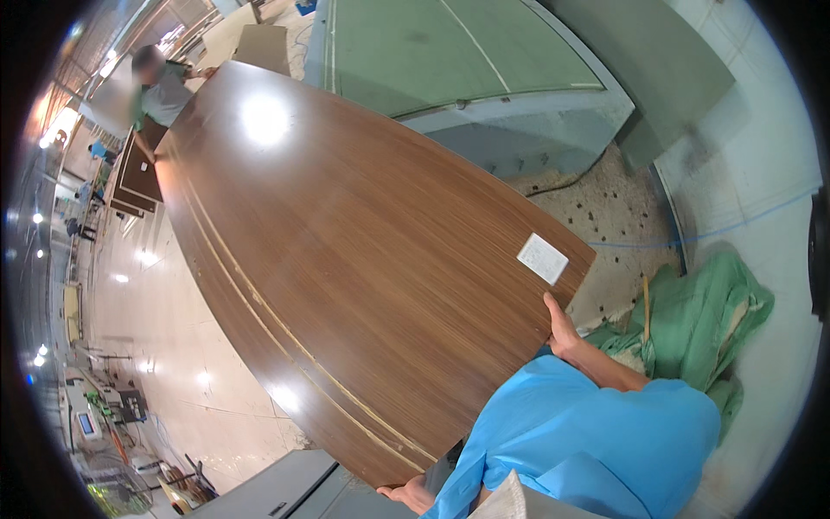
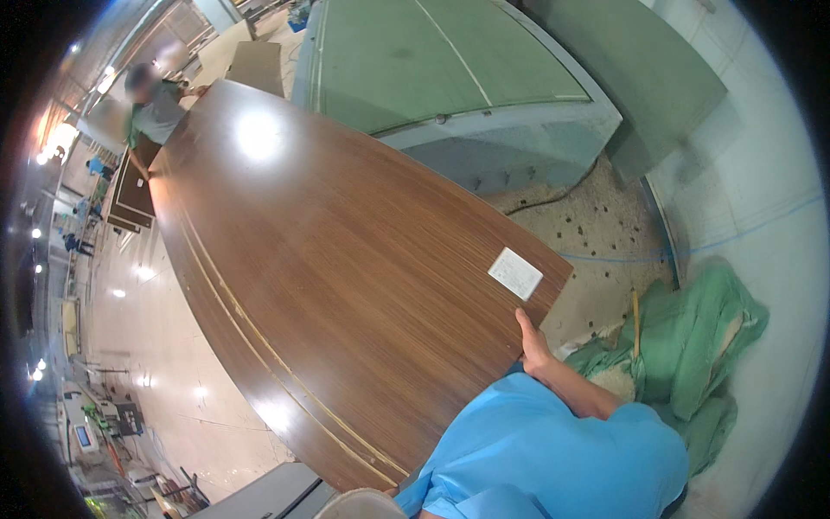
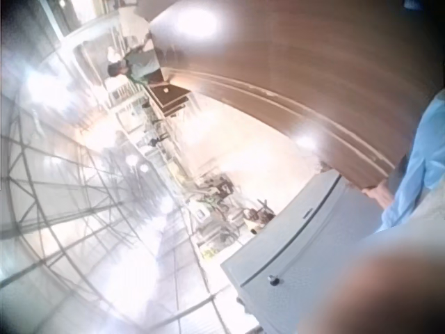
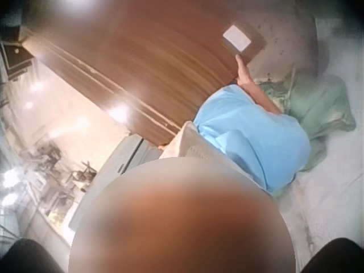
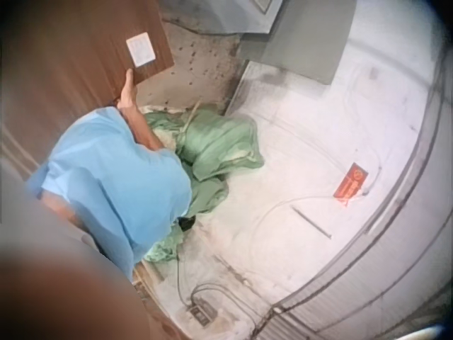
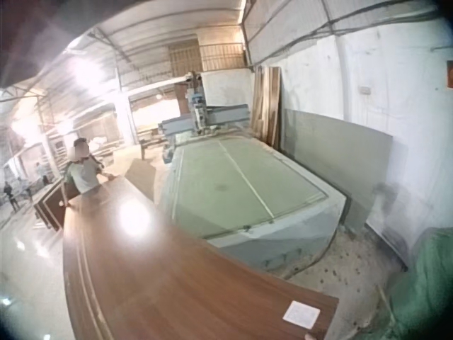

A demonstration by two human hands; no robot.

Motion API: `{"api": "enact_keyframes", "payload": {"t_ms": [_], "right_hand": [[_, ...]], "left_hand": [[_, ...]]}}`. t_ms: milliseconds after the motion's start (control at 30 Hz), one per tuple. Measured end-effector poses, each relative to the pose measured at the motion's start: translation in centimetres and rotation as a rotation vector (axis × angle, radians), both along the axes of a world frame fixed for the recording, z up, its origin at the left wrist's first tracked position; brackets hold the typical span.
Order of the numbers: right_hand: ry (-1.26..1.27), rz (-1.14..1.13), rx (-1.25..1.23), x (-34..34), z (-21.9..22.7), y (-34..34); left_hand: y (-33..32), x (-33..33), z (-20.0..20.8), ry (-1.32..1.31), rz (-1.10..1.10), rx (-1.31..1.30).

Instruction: The person cleans a machine surface with a tool, then lifts and places a large wooden panel onto the machine bed with assistance. The person then operates the machine's control computer using a keyboard and mouse.

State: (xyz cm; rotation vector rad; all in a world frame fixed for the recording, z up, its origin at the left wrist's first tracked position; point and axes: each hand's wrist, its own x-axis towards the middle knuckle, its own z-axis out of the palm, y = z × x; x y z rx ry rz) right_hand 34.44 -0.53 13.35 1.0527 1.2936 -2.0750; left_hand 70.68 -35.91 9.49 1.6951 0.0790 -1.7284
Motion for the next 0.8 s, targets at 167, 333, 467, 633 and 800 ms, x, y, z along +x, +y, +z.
{"api": "enact_keyframes", "payload": {"t_ms": [167, 333, 467, 633, 800], "right_hand": [[-0.109, -0.028, 0.140, -1.3, 0.5, 5.4], [-0.026, 0.003, -0.005, -4.6, -0.5, 11.6], [-0.036, -0.034, -0.011, -8.4, -1.6, 17.0], [0.090, -0.004, 0.027, -14.6, -1.6, 22.9], [0.149, -0.066, 0.098, -21.8, -2.1, 27.6]], "left_hand": [[4.9, -2.2, 0.8, -0.003, 0.033, -0.005], [10.3, -6.3, 2.7, 0.014, 0.068, -0.033], [14.6, -11.1, 3.7, 0.006, 0.029, -0.050], [19.3, -19.3, 3.9, 0.090, -0.061, -0.059], [24.4, -27.8, 4.8, 0.291, -0.199, -0.060]]}}
